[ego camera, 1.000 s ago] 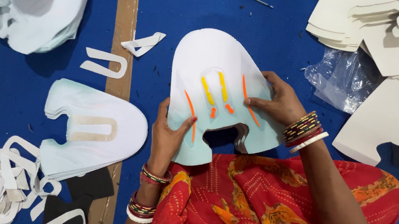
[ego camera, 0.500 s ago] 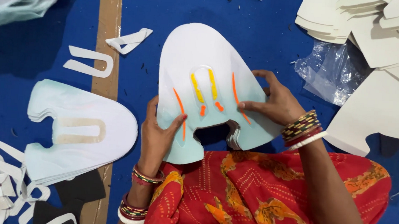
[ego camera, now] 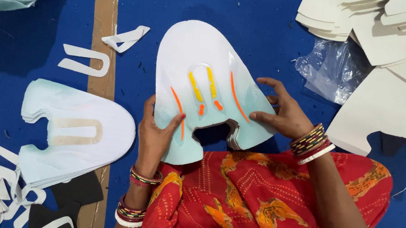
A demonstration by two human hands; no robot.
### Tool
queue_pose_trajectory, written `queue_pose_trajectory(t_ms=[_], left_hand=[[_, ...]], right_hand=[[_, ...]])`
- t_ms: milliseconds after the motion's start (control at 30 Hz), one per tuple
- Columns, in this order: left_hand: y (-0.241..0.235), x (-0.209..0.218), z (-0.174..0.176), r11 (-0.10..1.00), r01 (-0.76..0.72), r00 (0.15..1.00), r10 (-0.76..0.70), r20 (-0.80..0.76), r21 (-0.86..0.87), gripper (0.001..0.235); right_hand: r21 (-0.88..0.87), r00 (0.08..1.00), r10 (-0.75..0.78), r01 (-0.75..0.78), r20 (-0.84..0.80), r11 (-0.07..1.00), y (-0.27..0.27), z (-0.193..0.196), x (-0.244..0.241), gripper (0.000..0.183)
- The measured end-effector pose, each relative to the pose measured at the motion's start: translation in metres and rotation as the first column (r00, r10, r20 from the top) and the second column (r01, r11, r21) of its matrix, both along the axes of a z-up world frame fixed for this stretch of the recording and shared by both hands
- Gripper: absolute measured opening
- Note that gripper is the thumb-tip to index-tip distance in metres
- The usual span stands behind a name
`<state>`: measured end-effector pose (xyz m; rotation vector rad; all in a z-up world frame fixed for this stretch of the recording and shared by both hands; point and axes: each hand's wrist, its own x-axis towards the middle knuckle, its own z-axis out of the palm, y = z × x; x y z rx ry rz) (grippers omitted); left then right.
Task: The person inspects, sorts, and stacks pre-cut shoe upper parts and foam linings on a production floor.
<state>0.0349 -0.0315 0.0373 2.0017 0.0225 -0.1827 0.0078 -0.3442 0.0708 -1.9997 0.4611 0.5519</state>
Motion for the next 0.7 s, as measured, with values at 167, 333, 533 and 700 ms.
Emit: queue_pose_trajectory(t_ms=[167,333,533,700], left_hand=[[0.001,-0.001,-0.002,1.0,0.0,1.0,0.0,-0.009,-0.008,0.069],[0.0,-0.001,-0.003,1.0,-0.005,1.0,0.005,0.005,-0.002,0.069],[0.0,-0.001,-0.005,1.0,-0.012,1.0,0.012,0.0,-0.012,0.069],[-0.002,-0.001,-0.003,0.999,-0.028,0.998,0.027,-0.06,-0.02,0.07]], right_hand=[[-0.019,0.997,-0.01,0.012,0.07,1.0,0.004,-0.008,-0.007,0.082],[0.0,0.988,-0.038,0.039,0.149,0.999,0.006,-0.02,-0.018,0.069],[-0.534,0.901,0.254,-0.03,0.351,0.845,0.021,-0.044,-0.037,0.047],[-0.624,0.822,0.189,0.236,0.537,0.745,0.013,-0.071,-0.041,0.043]])
